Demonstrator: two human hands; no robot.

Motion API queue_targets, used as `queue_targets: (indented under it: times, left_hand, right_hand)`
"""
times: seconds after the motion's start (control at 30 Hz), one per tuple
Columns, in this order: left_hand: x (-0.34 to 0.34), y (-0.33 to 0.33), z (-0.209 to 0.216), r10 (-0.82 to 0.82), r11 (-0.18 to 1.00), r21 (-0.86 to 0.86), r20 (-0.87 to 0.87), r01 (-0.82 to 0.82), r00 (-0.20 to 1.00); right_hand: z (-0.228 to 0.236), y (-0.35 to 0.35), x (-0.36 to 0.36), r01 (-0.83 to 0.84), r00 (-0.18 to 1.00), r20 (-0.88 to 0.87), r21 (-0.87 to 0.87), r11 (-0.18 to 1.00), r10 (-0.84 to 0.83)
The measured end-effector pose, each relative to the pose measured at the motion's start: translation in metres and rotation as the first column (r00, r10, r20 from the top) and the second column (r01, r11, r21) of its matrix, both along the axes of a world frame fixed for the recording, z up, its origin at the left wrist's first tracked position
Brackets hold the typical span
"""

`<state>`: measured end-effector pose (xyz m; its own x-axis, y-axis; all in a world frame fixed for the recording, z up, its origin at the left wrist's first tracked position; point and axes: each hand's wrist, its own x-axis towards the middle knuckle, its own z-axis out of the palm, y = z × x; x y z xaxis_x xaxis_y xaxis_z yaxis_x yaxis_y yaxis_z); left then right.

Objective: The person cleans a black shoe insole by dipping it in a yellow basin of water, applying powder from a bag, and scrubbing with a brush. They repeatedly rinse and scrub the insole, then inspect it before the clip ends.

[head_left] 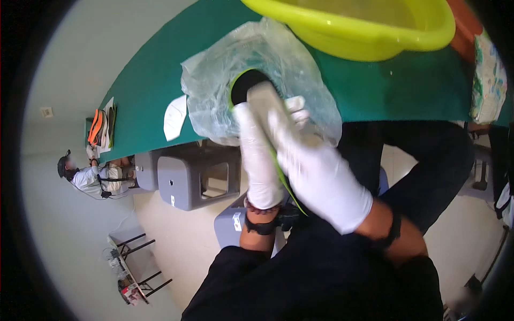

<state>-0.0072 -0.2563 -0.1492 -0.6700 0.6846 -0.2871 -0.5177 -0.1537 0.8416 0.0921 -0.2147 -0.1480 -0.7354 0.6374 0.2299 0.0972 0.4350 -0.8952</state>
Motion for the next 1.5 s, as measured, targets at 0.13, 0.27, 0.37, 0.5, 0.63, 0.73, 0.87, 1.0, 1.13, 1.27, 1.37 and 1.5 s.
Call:
queue_targets:
  times: [0.13,0.27,0.37,0.5,0.63,0.73,0.87,1.0,1.13,1.27,1.37,1.5]
  left_hand:
    - [0.011,-0.001,0.016,0.034,0.998,0.053,-0.043,-0.032,0.998]
    - [-0.002,-0.006,0.008,-0.012,0.998,0.058,0.102,0.006,0.995]
    - [0.015,0.003,0.019,0.043,0.999,0.033,-0.181,-0.038,0.983]
    - [-0.034,0.008,0.006,0.074,0.972,0.221,0.024,-0.077,0.997]
    - [-0.047,0.001,0.011,0.323,0.890,0.345,-0.019,-0.297,0.946]
    - [-0.052,-0.008,0.009,0.254,0.872,0.414,0.068,-0.259,0.965]
    - [-0.045,-0.011,0.006,0.110,0.829,0.518,0.224,-0.214,0.968]
    - [-0.038,-0.007,0.005,0.160,0.867,0.454,0.135,-0.205,0.978]
    - [-0.030,-0.007,0.005,0.052,0.880,0.454,0.201,-0.140,0.978]
    - [-0.013,-0.014,0.003,-0.171,0.867,0.494,0.177,0.063,0.969]
    - [0.004,-0.014,0.008,-0.070,0.966,0.256,0.138,0.033,0.988]
    - [0.007,-0.004,0.026,0.047,0.955,0.284,0.148,-0.088,0.988]
  right_hand:
    - [0.004,0.002,-0.008,0.102,0.995,0.014,0.045,0.994,-0.103]
    - [-0.002,-0.023,0.016,0.016,0.995,0.100,0.130,0.991,-0.029]
    - [0.013,0.009,-0.001,0.101,0.992,0.066,0.100,0.990,-0.108]
    - [-0.007,-0.021,0.033,-0.081,0.974,0.208,-0.033,0.996,0.087]
    - [-0.028,-0.021,0.082,0.004,0.965,0.253,-0.264,0.964,0.065]
    - [-0.030,-0.011,0.090,0.118,0.988,0.137,-0.311,0.943,-0.078]
    - [-0.039,-0.010,0.088,0.140,0.990,0.038,-0.416,0.898,-0.137]
    - [-0.034,-0.021,0.074,0.042,0.993,-0.063,-0.621,0.783,-0.103]
    - [-0.041,-0.024,0.068,0.048,0.990,-0.089,-0.541,0.840,-0.113]
    - [-0.031,-0.020,0.064,0.047,0.978,-0.118,-0.676,0.736,-0.170]
    - [-0.038,-0.020,0.067,0.020,0.979,-0.155,-0.580,0.814,-0.135]
    - [-0.046,-0.017,0.081,-0.130,0.975,-0.221,-0.638,0.759,-0.019]
